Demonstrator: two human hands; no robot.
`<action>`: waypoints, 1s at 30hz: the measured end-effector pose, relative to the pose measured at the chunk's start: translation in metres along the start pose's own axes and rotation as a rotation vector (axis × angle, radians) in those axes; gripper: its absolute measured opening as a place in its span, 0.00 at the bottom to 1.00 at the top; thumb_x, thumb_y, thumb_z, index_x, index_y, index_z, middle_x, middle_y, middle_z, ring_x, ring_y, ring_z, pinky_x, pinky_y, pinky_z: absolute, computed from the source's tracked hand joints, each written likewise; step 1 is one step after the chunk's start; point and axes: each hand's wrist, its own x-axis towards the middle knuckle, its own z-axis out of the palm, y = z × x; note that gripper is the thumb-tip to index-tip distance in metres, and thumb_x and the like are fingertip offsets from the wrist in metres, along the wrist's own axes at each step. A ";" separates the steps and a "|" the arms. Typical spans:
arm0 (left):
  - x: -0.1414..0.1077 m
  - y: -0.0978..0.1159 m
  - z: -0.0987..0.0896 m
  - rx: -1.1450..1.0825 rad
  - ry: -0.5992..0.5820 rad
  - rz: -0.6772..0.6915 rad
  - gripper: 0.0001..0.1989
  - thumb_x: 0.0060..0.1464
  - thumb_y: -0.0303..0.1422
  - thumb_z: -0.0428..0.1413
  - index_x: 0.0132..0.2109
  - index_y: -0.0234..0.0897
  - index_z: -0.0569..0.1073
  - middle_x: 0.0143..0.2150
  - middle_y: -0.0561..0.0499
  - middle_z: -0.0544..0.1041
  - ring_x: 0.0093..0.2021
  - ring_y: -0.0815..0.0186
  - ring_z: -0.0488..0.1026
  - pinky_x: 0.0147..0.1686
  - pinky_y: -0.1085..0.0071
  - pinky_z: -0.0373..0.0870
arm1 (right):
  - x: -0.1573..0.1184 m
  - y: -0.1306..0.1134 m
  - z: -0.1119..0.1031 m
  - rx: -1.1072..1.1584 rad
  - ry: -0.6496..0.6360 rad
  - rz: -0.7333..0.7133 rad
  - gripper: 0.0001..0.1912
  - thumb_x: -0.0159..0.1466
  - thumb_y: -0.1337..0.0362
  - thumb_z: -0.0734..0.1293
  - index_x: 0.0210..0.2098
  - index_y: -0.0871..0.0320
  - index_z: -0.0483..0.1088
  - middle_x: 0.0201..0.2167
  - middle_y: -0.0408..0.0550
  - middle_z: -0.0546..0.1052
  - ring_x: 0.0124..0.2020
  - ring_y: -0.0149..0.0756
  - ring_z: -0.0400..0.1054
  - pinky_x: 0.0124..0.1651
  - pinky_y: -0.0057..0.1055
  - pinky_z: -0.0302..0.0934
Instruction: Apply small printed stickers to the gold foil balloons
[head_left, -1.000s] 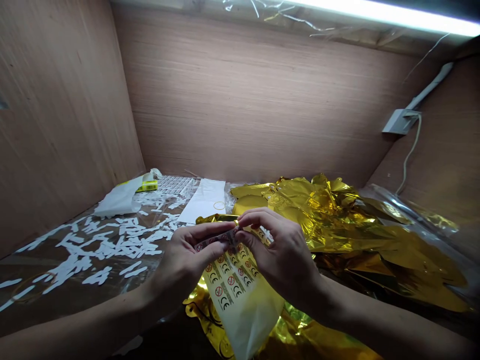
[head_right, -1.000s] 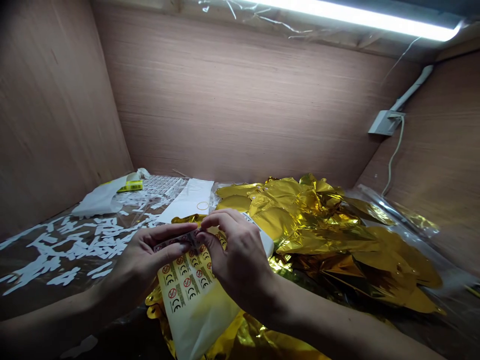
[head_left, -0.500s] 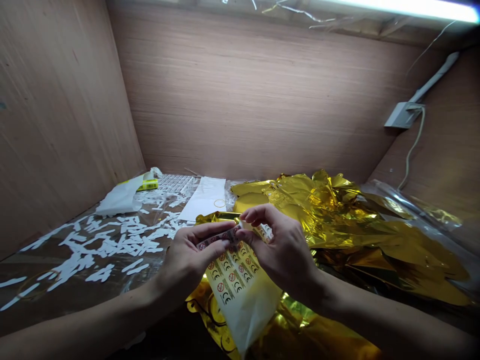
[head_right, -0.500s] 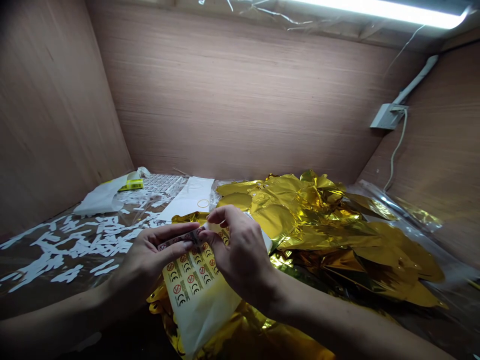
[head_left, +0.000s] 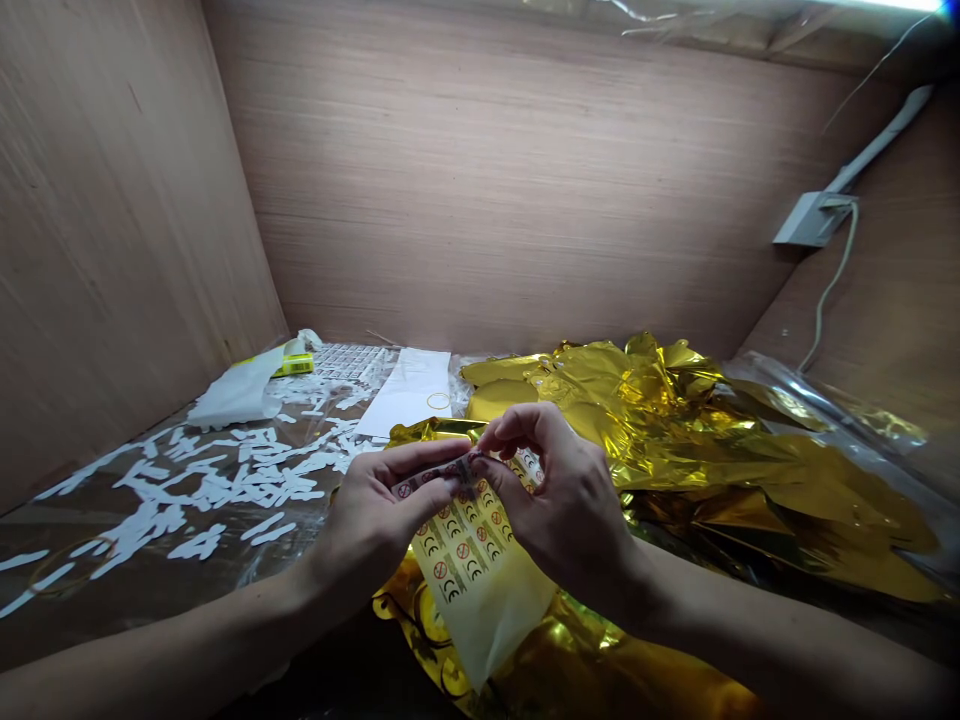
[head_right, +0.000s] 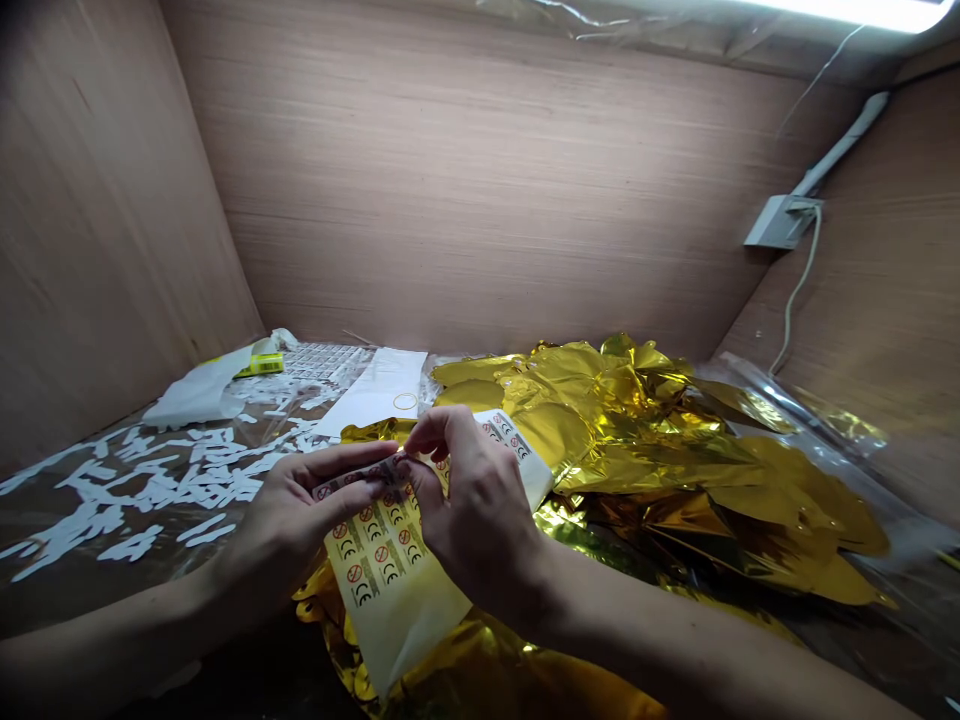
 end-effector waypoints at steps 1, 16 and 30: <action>0.000 0.000 0.000 0.004 -0.003 0.000 0.15 0.53 0.30 0.68 0.49 0.36 0.84 0.46 0.43 0.85 0.46 0.58 0.83 0.52 0.66 0.79 | 0.000 0.000 0.000 -0.005 0.000 -0.003 0.05 0.65 0.70 0.68 0.41 0.57 0.69 0.35 0.46 0.78 0.35 0.33 0.74 0.40 0.35 0.72; 0.002 0.002 -0.001 -0.020 0.029 -0.016 0.18 0.49 0.33 0.71 0.48 0.34 0.84 0.44 0.40 0.85 0.47 0.53 0.83 0.50 0.60 0.80 | 0.014 0.012 -0.018 -0.081 -0.091 -0.130 0.11 0.63 0.65 0.72 0.44 0.55 0.68 0.41 0.46 0.79 0.42 0.37 0.75 0.44 0.35 0.69; 0.003 0.013 -0.001 0.135 0.140 0.040 0.21 0.42 0.33 0.75 0.46 0.36 0.83 0.33 0.45 0.86 0.32 0.58 0.84 0.33 0.70 0.83 | 0.032 0.024 -0.035 -0.016 -0.355 -0.142 0.03 0.66 0.66 0.70 0.41 0.56 0.76 0.31 0.40 0.80 0.28 0.28 0.72 0.34 0.28 0.65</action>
